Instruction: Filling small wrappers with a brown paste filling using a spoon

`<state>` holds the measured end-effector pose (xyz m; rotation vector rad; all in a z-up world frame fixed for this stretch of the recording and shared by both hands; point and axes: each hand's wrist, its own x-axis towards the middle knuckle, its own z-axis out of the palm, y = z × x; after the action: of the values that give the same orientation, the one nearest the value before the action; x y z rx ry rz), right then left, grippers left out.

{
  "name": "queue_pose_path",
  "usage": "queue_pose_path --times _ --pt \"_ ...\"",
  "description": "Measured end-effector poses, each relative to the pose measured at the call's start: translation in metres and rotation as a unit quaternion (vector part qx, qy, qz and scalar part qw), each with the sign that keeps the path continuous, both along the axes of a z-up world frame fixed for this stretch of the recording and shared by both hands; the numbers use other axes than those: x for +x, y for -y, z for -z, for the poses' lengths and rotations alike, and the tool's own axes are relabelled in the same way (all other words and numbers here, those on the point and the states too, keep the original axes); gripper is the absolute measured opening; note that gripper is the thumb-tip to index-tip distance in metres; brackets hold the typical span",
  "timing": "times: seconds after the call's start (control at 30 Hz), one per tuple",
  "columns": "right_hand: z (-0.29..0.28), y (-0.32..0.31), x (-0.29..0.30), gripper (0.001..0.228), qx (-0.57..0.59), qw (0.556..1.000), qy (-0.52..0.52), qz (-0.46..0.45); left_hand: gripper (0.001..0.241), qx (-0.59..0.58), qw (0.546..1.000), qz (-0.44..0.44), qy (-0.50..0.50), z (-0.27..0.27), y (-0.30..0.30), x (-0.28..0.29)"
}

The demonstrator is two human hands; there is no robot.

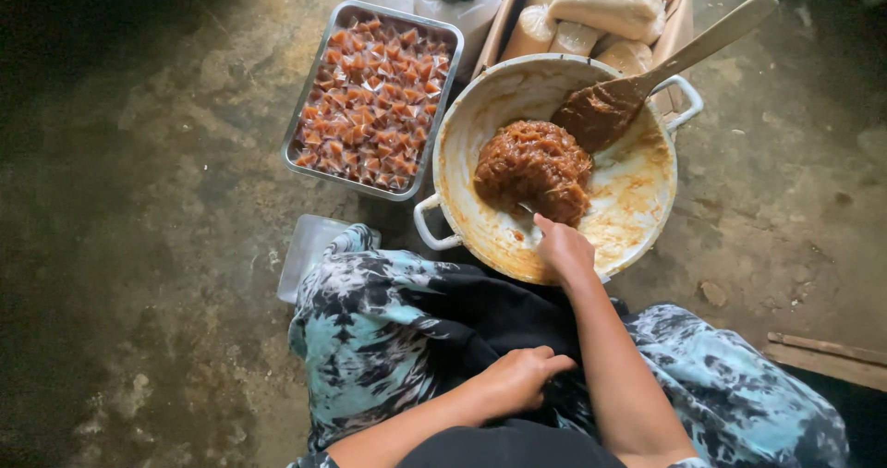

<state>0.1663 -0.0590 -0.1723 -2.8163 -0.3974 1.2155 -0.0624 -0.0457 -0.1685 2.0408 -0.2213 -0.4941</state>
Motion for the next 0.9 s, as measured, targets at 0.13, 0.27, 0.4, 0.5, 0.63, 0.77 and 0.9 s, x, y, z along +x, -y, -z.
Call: queue_pose_path --times 0.13,0.27,0.4,0.5,0.63,0.77,0.9 --pt "-0.018 0.0 0.004 0.076 -0.013 1.0 0.006 0.009 0.068 0.002 0.999 0.007 0.032 0.017 0.002 -0.002" --pt "-0.001 -0.002 -0.001 0.082 0.002 1.0 0.011 0.021 0.037 0.001 0.998 0.039 0.05 0.032 0.006 -0.006" --pt "-0.006 0.005 0.008 0.079 -0.021 0.999 0.015 -0.034 0.028 0.016 0.995 0.044 0.085 0.045 0.007 -0.004" --pt "-0.015 0.005 0.006 0.073 -0.013 0.999 0.04 -0.009 0.027 0.024 0.996 0.047 0.077 0.04 0.005 -0.006" --pt "0.003 0.003 0.0 0.072 -0.008 1.0 0.023 -0.018 0.037 0.039 0.995 0.056 0.075 0.042 0.006 -0.008" --pt "0.001 0.005 0.003 0.073 -0.004 0.998 0.051 -0.04 0.027 0.038 0.995 0.045 0.085 0.045 0.005 -0.004" --pt "-0.018 0.008 0.003 0.06 0.019 0.999 0.035 -0.013 0.039 0.049 0.995 0.061 0.061 0.033 0.005 -0.004"
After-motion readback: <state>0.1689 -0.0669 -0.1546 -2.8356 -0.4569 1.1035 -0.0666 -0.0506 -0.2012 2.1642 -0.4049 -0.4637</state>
